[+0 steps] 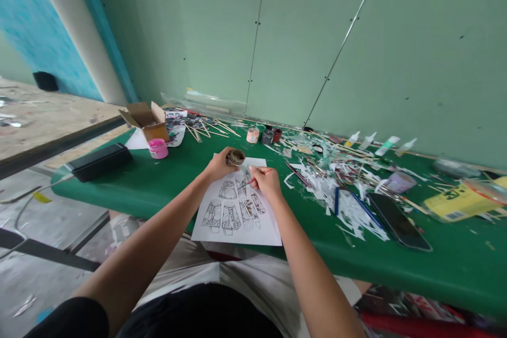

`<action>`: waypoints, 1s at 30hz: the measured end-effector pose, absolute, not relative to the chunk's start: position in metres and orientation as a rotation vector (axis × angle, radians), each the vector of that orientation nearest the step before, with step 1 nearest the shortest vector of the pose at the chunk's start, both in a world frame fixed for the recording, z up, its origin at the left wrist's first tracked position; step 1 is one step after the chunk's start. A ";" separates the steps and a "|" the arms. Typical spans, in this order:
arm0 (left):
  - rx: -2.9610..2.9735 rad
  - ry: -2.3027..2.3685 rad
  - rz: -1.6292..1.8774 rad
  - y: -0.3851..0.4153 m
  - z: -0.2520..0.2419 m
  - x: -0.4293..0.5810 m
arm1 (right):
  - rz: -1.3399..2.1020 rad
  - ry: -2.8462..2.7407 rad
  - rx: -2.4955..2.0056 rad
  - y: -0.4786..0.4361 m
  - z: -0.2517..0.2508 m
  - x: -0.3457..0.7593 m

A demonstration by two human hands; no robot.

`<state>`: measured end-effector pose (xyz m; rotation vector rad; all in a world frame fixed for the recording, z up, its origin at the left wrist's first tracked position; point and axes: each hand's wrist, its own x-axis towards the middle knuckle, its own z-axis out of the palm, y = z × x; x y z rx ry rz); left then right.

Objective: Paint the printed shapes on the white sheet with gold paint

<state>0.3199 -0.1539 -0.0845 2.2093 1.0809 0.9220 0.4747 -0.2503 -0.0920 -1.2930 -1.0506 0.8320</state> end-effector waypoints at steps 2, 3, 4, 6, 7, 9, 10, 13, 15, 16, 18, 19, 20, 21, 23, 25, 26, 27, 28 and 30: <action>2.206 1.080 0.925 -0.154 -0.084 0.320 | 0.834 -1.050 -1.295 -0.250 -0.092 0.475; 2.208 1.079 0.923 -0.155 -0.084 0.320 | 0.834 -1.051 -1.297 -0.250 -0.092 0.475; 2.210 1.081 0.918 -0.155 -0.084 0.320 | 0.835 -1.053 -1.297 -0.250 -0.092 0.475; 2.216 1.088 0.910 -0.155 -0.084 0.319 | 0.841 -1.048 -1.295 -0.250 -0.092 0.474; 2.218 1.090 0.910 -0.155 -0.084 0.319 | 0.845 -1.041 -1.292 -0.250 -0.092 0.474; 2.217 1.094 0.915 -0.155 -0.084 0.319 | 0.846 -1.032 -1.287 -0.250 -0.092 0.474; 2.214 1.096 0.917 -0.155 -0.084 0.319 | 0.844 -1.033 -1.287 -0.250 -0.092 0.474; 2.205 1.090 0.914 -0.154 -0.084 0.320 | 0.836 -1.053 -1.293 -0.249 -0.093 0.475; 2.204 1.080 0.911 -0.154 -0.084 0.320 | 0.833 -1.058 -1.300 -0.249 -0.093 0.475; 2.206 1.078 0.912 -0.153 -0.085 0.319 | 0.826 -1.052 -1.302 -0.249 -0.093 0.475; 2.209 1.079 0.920 -0.153 -0.085 0.319 | 0.810 -1.031 -1.307 -0.249 -0.092 0.475; 2.210 1.079 0.924 -0.153 -0.086 0.319 | 0.804 -1.023 -1.308 -0.249 -0.092 0.475; 2.212 1.077 0.928 -0.153 -0.086 0.319 | 0.801 -1.023 -1.309 -0.250 -0.092 0.475; 2.214 1.073 0.929 -0.153 -0.086 0.319 | 0.803 -1.030 -1.310 -0.250 -0.091 0.475; 2.212 1.072 0.924 -0.153 -0.085 0.319 | 0.812 -1.047 -1.310 -0.251 -0.090 0.474; 2.209 1.079 0.915 -0.153 -0.085 0.319 | 0.817 -1.054 -1.312 -0.252 -0.089 0.473; 2.209 1.080 0.914 -0.153 -0.085 0.319 | 0.816 -1.055 -1.315 -0.252 -0.089 0.473; 2.209 1.081 0.915 -0.153 -0.085 0.319 | 0.812 -1.054 -1.320 -0.252 -0.089 0.473; 2.210 1.078 0.920 -0.153 -0.085 0.319 | 0.806 -1.053 -1.323 -0.251 -0.089 0.473; 2.211 1.071 0.931 -0.153 -0.086 0.319 | 0.796 -1.047 -1.328 -0.251 -0.090 0.474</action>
